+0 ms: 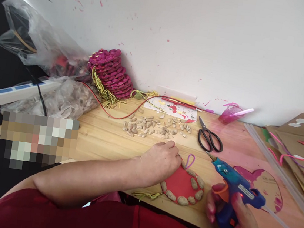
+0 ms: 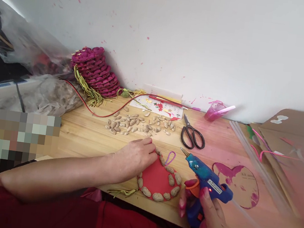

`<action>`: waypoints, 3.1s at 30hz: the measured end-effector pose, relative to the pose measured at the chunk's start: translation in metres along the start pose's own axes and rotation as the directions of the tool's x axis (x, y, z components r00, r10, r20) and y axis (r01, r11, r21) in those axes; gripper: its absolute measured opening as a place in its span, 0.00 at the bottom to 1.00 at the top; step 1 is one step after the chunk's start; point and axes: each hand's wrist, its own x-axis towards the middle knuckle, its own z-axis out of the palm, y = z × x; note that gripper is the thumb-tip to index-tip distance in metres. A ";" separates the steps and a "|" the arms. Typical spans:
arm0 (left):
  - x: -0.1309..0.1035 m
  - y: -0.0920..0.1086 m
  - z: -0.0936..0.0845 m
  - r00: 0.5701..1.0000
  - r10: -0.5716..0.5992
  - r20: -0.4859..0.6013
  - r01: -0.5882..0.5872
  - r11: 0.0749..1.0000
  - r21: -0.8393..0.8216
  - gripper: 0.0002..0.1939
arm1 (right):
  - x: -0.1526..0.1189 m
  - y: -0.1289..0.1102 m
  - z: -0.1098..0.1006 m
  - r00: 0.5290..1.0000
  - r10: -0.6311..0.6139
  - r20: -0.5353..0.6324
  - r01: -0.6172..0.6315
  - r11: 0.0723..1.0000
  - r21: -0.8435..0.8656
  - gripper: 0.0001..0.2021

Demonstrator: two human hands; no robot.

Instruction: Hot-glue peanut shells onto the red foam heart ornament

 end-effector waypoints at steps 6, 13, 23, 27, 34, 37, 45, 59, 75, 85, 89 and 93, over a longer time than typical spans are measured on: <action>-0.003 -0.002 0.006 0.997 0.040 -0.062 -0.040 0.999 0.013 0.04 | 0.015 0.007 -0.019 0.999 0.042 0.008 -0.041 0.997 -0.066 0.14; -0.006 -0.003 0.010 0.992 0.064 -0.109 -0.063 0.998 0.007 0.03 | 0.028 0.004 -0.034 0.997 0.045 0.066 -0.035 0.988 -0.148 0.20; -0.006 -0.009 0.003 0.999 0.028 -0.026 -0.030 0.998 -0.062 0.06 | 0.006 0.001 -0.007 1.000 0.008 0.023 -0.006 0.996 -0.088 0.20; -0.007 -0.017 0.006 0.997 0.002 -0.081 -0.010 0.996 -0.091 0.09 | 0.003 0.002 -0.002 0.994 -0.056 0.097 0.057 0.998 -0.002 0.19; -0.005 -0.024 0.012 0.996 0.016 -0.083 -0.025 0.994 -0.107 0.13 | 0.003 0.003 -0.001 0.993 -0.090 0.076 0.088 0.996 0.033 0.17; -0.005 -0.026 0.012 0.996 0.009 -0.094 -0.020 0.993 -0.116 0.12 | 0.001 0.003 0.002 0.993 -0.084 0.087 0.077 0.993 0.085 0.15; -0.003 -0.027 0.010 0.996 0.008 -0.094 -0.020 0.992 -0.128 0.11 | 0.000 0.002 0.005 0.994 -0.087 0.064 0.082 0.994 0.078 0.16; -0.003 -0.029 0.008 0.995 0.055 -0.081 -0.063 0.992 -0.108 0.13 | -0.001 0.000 0.005 0.984 -0.127 0.126 0.118 0.990 0.071 0.13; -0.005 -0.034 0.007 0.996 0.082 -0.044 -0.087 0.987 -0.137 0.16 | 0.000 0.002 0.004 0.983 -0.137 0.119 0.132 0.990 0.053 0.14; -0.005 -0.031 0.004 0.996 0.088 -0.017 -0.089 0.991 -0.100 0.16 | -0.001 0.001 0.005 0.984 -0.135 0.119 0.129 0.990 0.057 0.14; -0.005 -0.030 0.002 0.996 0.093 0.014 -0.091 0.991 -0.094 0.15 | -0.001 0.001 0.005 0.985 -0.130 0.113 0.124 0.991 0.056 0.14; -0.005 -0.030 0.001 0.995 0.096 0.019 -0.094 0.990 -0.102 0.16 | 0.000 0.002 0.004 0.986 -0.126 0.107 0.122 0.991 0.048 0.15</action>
